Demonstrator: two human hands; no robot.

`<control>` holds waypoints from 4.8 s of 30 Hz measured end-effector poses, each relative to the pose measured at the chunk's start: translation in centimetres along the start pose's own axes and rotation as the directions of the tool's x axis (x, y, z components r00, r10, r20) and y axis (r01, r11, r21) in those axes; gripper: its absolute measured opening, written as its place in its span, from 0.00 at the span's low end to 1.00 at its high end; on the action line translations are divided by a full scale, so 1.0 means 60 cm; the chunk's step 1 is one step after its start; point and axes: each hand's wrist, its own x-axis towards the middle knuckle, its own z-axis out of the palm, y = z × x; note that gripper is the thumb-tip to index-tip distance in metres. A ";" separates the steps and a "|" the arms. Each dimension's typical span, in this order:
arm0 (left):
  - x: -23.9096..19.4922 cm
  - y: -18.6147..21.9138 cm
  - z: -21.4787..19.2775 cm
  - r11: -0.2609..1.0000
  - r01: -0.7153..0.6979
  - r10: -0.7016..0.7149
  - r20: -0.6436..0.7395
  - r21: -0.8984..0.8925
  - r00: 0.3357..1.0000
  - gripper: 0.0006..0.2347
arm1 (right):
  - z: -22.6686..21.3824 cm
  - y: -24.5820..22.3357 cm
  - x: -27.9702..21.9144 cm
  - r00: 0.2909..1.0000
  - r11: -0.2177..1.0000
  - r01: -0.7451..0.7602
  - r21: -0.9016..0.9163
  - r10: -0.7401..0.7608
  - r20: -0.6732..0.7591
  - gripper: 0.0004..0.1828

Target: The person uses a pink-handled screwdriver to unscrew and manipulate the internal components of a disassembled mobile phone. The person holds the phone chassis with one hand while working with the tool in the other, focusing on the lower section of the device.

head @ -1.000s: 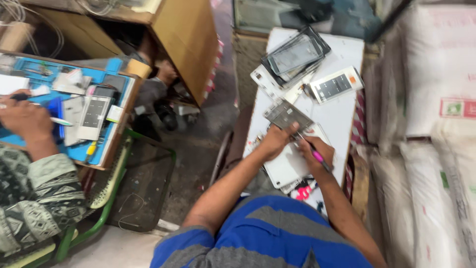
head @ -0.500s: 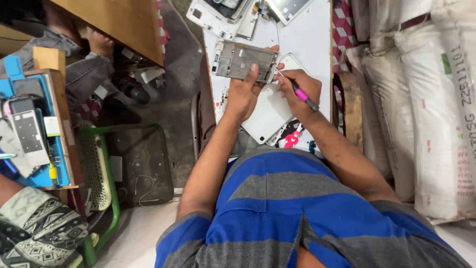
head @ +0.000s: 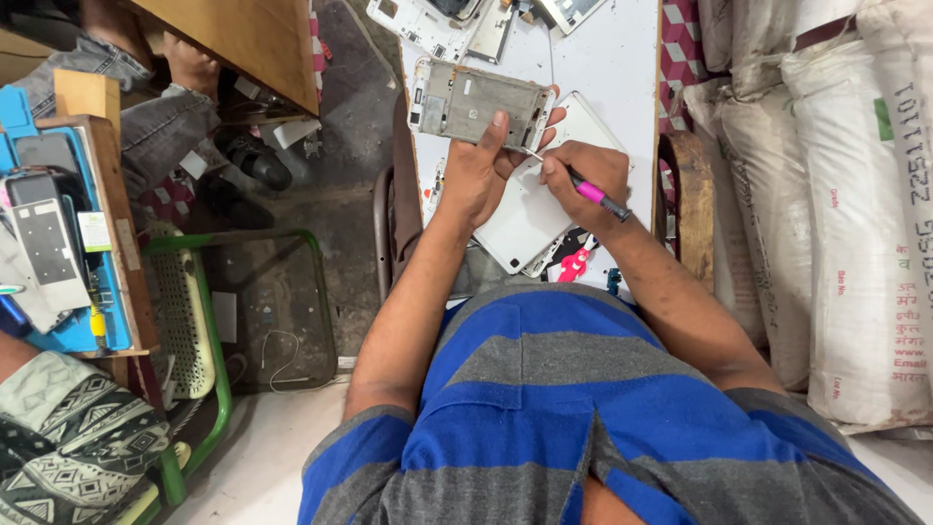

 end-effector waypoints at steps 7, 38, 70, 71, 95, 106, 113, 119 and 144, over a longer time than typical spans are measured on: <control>0.006 -0.033 -0.041 0.999 0.038 -0.036 -0.065 0.034 0.997 0.25 | 0.005 0.014 -0.004 0.991 0.991 -0.131 -0.001 0.131 0.007 0.15; -0.006 -0.017 -0.022 0.999 0.032 -0.032 0.018 0.035 0.999 0.18 | 0.043 -0.008 -0.007 1.000 0.980 0.009 -0.197 -0.015 -0.027 0.14; 0.005 -0.026 -0.029 0.998 -0.022 0.017 -0.072 -0.061 0.997 0.23 | 0.023 0.020 -0.002 0.992 0.987 0.126 -0.105 -0.123 0.034 0.18; 0.006 -0.018 -0.021 0.998 -0.021 0.018 -0.069 -0.056 0.997 0.24 | 0.019 0.018 0.003 0.988 0.981 0.152 -0.124 -0.146 0.059 0.16; 0.003 -0.011 -0.006 1.000 -0.015 0.016 -0.112 0.004 0.994 0.22 | 0.023 -0.006 0.018 0.970 0.931 0.243 -0.273 -0.233 0.067 0.04; -0.003 -0.022 -0.002 0.998 -0.025 0.033 -0.164 0.049 0.986 0.22 | 0.023 0.001 0.017 0.982 0.944 0.186 -0.271 -0.189 0.016 0.06; -0.004 -0.001 0.004 0.999 -0.010 0.006 -0.091 -0.046 0.996 0.23 | 0.015 0.007 0.010 0.974 0.968 0.226 -0.105 -0.228 -0.004 0.19; -0.004 0.000 0.007 1.000 -0.011 0.009 -0.072 -0.023 0.997 0.22 | 0.015 0.010 0.010 0.966 0.958 0.258 -0.121 -0.256 0.037 0.17; 0.002 -0.028 -0.007 1.000 -0.003 0.003 -0.167 0.003 0.986 0.19 | 0.020 0.004 0.019 0.982 0.943 0.188 -0.273 -0.187 0.031 0.08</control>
